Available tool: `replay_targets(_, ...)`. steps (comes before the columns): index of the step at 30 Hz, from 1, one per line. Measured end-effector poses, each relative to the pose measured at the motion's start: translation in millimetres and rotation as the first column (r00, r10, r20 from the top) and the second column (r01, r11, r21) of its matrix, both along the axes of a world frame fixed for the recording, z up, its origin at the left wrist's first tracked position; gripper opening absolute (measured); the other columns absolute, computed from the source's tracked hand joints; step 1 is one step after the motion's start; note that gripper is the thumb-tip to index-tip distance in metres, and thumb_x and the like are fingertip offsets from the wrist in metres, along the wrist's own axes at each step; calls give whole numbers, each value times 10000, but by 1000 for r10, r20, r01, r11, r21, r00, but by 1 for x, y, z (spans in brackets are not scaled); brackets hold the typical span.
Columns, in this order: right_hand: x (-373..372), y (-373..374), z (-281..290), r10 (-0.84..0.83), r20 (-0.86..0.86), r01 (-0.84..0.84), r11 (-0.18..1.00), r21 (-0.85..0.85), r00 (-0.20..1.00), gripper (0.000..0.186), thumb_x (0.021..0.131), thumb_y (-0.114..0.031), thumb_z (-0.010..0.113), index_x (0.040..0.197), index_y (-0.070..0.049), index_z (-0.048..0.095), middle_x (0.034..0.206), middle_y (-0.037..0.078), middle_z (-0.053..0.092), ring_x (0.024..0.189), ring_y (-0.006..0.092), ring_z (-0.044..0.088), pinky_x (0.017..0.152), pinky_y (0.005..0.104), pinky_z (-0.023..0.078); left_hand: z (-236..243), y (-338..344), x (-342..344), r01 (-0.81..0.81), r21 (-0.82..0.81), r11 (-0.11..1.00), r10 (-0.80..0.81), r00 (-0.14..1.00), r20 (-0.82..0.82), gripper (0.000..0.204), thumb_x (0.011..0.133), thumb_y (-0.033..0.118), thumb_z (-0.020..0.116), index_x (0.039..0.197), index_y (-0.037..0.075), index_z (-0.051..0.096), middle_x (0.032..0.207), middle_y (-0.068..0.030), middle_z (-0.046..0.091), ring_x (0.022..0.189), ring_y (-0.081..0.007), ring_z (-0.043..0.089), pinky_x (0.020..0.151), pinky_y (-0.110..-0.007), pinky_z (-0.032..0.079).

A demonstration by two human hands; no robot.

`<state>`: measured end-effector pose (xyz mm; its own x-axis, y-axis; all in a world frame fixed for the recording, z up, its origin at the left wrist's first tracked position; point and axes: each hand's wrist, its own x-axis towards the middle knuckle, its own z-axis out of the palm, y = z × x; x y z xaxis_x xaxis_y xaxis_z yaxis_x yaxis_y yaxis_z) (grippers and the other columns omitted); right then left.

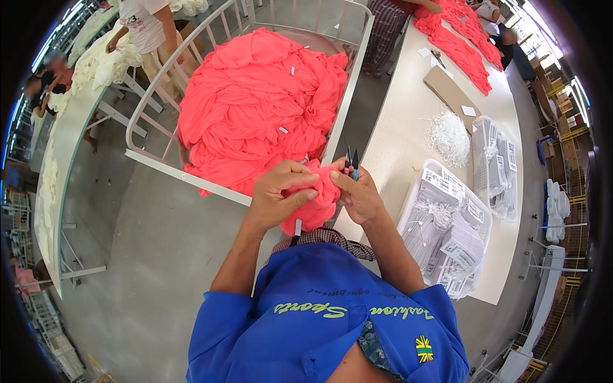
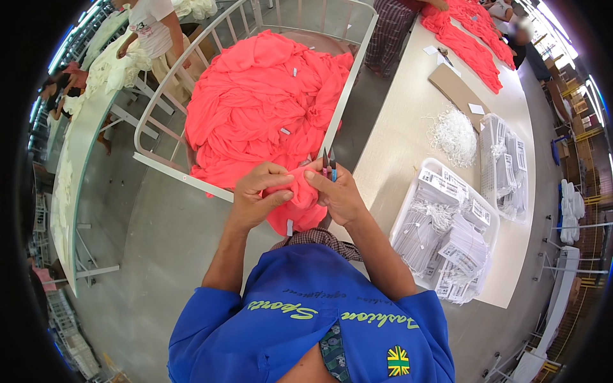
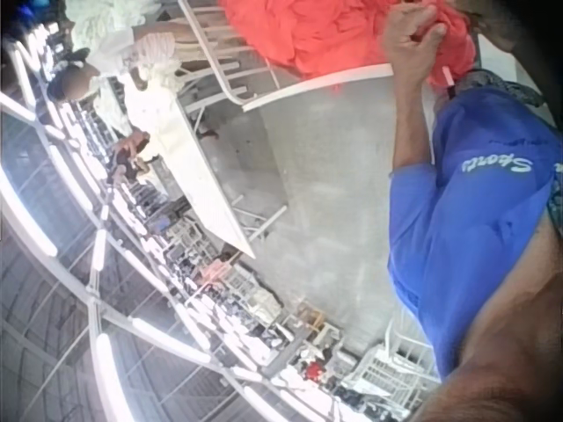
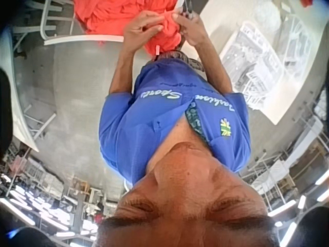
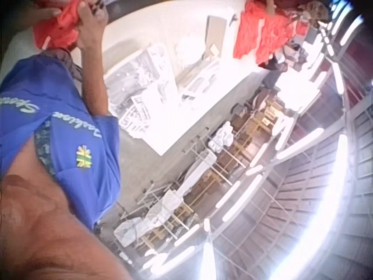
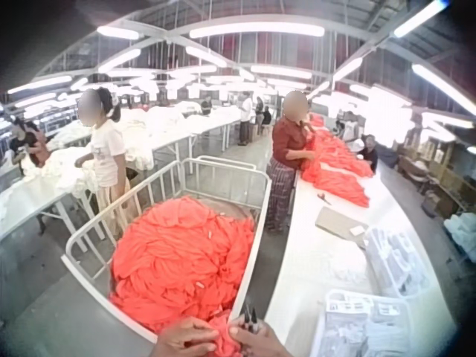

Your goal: The person uses small scissors to trim loose threads from white and pink garments in a factory setting. They handle each item individually, snipping excess fabric and placing the finished pieces into a metal cart.

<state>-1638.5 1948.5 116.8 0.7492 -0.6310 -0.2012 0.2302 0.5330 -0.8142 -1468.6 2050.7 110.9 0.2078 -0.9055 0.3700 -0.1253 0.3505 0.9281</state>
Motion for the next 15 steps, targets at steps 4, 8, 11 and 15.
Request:
replay_targets(4,-2,2,-2,-22,-10,22,999,29,1000,108,894,-144,643,966,-66,620,647,-58,530,467,-2,395,413,170,280,-10,-1,-8,-33,-6,999,33,999,-27,253,746,-25,740,990,28,697,922,-74,622,839,-136,568,731,-253,453)
replay_targets(8,-4,2,-7,-25,-36,27,999,43,999,100,894,-148,644,942,-66,613,658,-49,538,470,2,397,415,171,284,-17,0,-11,-66,23,998,66,998,-4,176,777,-19,716,946,18,682,896,-60,600,820,-121,550,724,-238,442)
replay_targets(11,-5,1,-9,-37,-46,39,998,40,998,90,894,-146,644,921,-67,608,657,-47,535,469,6,397,414,173,284,-17,-3,-13,-112,24,993,113,992,-54,93,818,1,685,904,5,650,923,-54,585,831,-113,534,745,-231,430)
replay_targets(15,-6,1,-7,-57,-40,59,997,43,998,86,893,-140,644,909,-64,606,642,-49,526,463,11,394,412,178,282,-21,-2,-12,-124,40,992,129,911,-392,47,867,35,642,875,-3,615,975,-55,572,852,-112,522,778,-237,423)
